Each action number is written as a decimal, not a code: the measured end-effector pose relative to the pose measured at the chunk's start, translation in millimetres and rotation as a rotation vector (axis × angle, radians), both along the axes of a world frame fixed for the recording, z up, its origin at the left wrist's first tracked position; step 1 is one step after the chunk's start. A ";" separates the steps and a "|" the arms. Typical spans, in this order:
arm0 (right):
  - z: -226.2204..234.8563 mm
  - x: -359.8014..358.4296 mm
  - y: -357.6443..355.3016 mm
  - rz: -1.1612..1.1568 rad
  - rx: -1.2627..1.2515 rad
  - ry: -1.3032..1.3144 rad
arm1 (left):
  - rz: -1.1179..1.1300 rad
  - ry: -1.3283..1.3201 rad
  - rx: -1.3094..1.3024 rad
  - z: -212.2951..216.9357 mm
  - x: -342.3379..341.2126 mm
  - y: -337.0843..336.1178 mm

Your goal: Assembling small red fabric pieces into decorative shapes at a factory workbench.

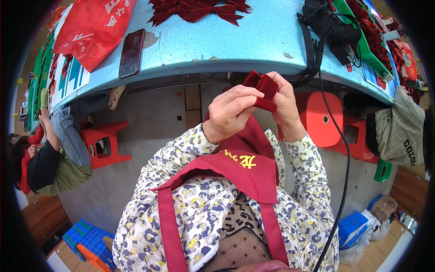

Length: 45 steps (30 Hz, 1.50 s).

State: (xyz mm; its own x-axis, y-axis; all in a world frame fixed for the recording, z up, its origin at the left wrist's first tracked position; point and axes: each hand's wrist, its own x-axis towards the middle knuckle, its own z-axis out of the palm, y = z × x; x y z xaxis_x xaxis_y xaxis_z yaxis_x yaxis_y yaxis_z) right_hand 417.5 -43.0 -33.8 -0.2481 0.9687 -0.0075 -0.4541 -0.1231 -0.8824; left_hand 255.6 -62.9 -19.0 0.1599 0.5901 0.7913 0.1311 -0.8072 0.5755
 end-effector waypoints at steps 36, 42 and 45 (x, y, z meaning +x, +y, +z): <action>3.7 4.7 4.0 0.004 0.003 -0.028 | 0.005 0.073 -0.027 6.3 -1.3 4.4; 3.4 6.5 4.6 0.013 0.002 -0.029 | -0.061 -0.016 -0.075 7.9 3.5 8.2; 0.4 9.2 5.2 0.021 0.021 -0.037 | -0.078 -0.033 -0.101 7.9 5.3 8.6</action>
